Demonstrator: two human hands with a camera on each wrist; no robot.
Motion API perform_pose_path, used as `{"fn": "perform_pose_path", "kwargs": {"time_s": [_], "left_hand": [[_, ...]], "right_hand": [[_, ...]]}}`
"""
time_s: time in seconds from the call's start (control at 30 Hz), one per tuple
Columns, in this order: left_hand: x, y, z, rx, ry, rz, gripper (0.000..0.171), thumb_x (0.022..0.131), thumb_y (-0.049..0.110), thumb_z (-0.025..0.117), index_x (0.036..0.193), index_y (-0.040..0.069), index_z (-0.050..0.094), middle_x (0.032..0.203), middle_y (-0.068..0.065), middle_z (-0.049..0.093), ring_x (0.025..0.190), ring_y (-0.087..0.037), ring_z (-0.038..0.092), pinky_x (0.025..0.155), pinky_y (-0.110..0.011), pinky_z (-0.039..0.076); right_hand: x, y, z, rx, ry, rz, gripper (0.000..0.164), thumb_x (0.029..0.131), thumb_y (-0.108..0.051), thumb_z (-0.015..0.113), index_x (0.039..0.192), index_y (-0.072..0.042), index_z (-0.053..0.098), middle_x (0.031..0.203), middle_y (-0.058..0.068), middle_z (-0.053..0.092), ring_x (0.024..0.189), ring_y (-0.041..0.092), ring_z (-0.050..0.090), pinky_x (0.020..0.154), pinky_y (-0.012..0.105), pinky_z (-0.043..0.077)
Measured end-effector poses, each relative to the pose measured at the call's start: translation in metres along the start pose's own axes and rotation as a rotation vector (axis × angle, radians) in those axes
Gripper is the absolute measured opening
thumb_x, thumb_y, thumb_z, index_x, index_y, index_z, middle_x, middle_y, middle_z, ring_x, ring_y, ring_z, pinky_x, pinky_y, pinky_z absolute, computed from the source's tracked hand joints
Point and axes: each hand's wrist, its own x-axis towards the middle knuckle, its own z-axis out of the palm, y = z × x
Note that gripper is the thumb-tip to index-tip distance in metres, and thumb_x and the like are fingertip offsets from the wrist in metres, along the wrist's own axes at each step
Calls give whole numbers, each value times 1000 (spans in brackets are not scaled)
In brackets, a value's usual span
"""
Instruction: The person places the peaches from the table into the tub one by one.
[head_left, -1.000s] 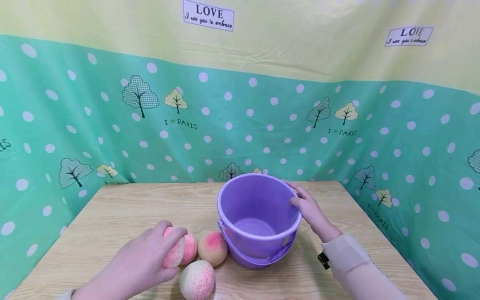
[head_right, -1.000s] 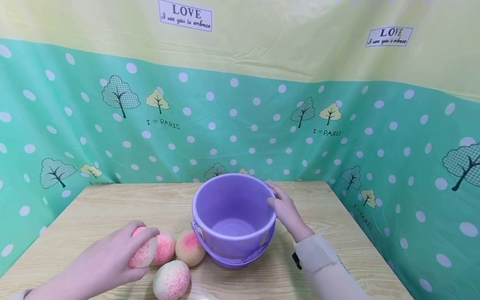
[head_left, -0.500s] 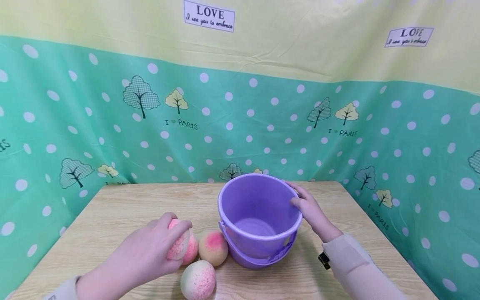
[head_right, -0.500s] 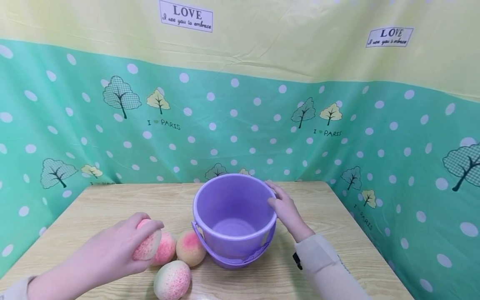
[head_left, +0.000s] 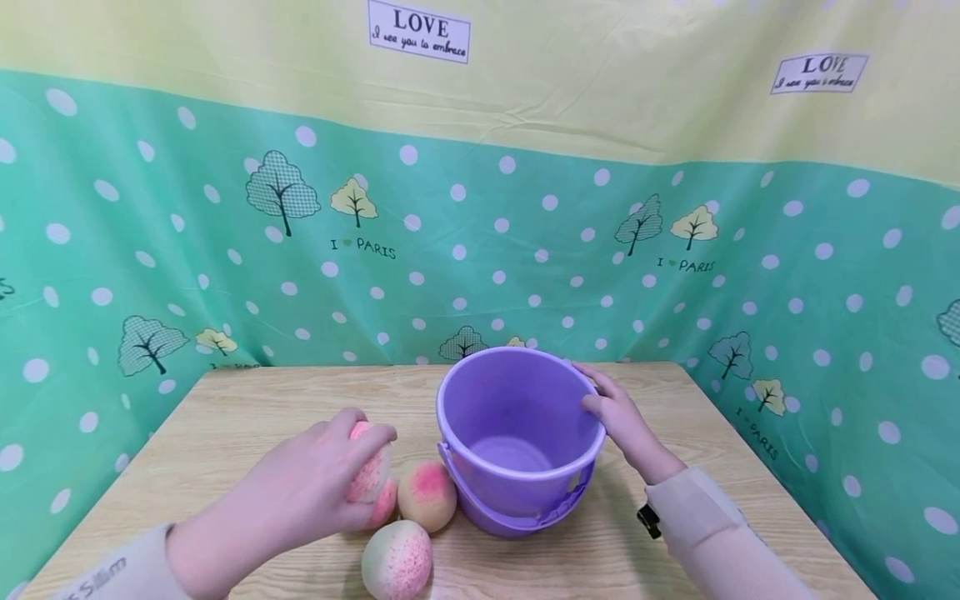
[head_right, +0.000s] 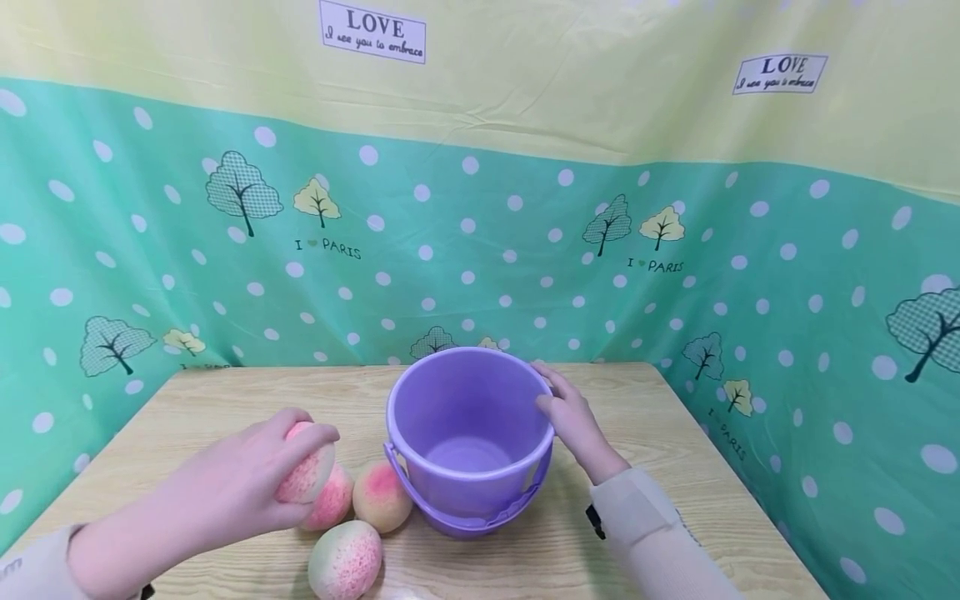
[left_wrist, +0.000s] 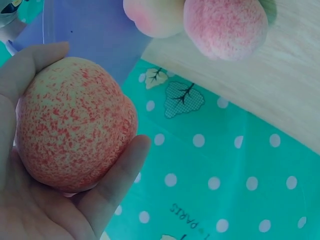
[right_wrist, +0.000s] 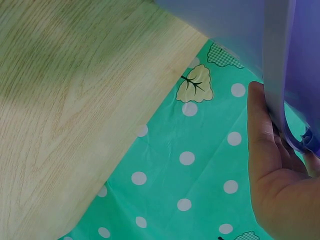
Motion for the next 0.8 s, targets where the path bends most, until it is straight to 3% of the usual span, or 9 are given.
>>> {"fn": "perform_pose_path", "kwargs": {"time_s": [0.33, 0.57, 0.8], "left_hand": [[16, -7, -9, -110, -176, -80, 61, 66, 29, 81, 123, 20, 60, 99, -1, 56, 68, -11, 49, 56, -27, 42], [22, -10, -14, -114, -185, -95, 63, 67, 31, 83, 125, 20, 59, 103, -5, 58, 71, -14, 54, 59, -31, 45], [28, -12, -20, -105, -182, -63, 63, 68, 30, 84, 124, 20, 59, 107, -6, 58, 72, -14, 55, 59, -31, 45]], "right_hand": [[-2, -2, 0, 6, -7, -16, 72, 83, -3, 48, 153, -11, 36, 144, 32, 45, 122, 42, 57, 96, 44, 51], [-1, -1, 0, 8, -6, -10, 72, 83, -3, 48, 154, -11, 35, 144, 33, 45, 122, 44, 57, 97, 47, 52], [-2, -1, 0, -5, -6, -2, 72, 83, -4, 49, 153, -12, 35, 144, 33, 45, 123, 44, 56, 96, 46, 52]]}}
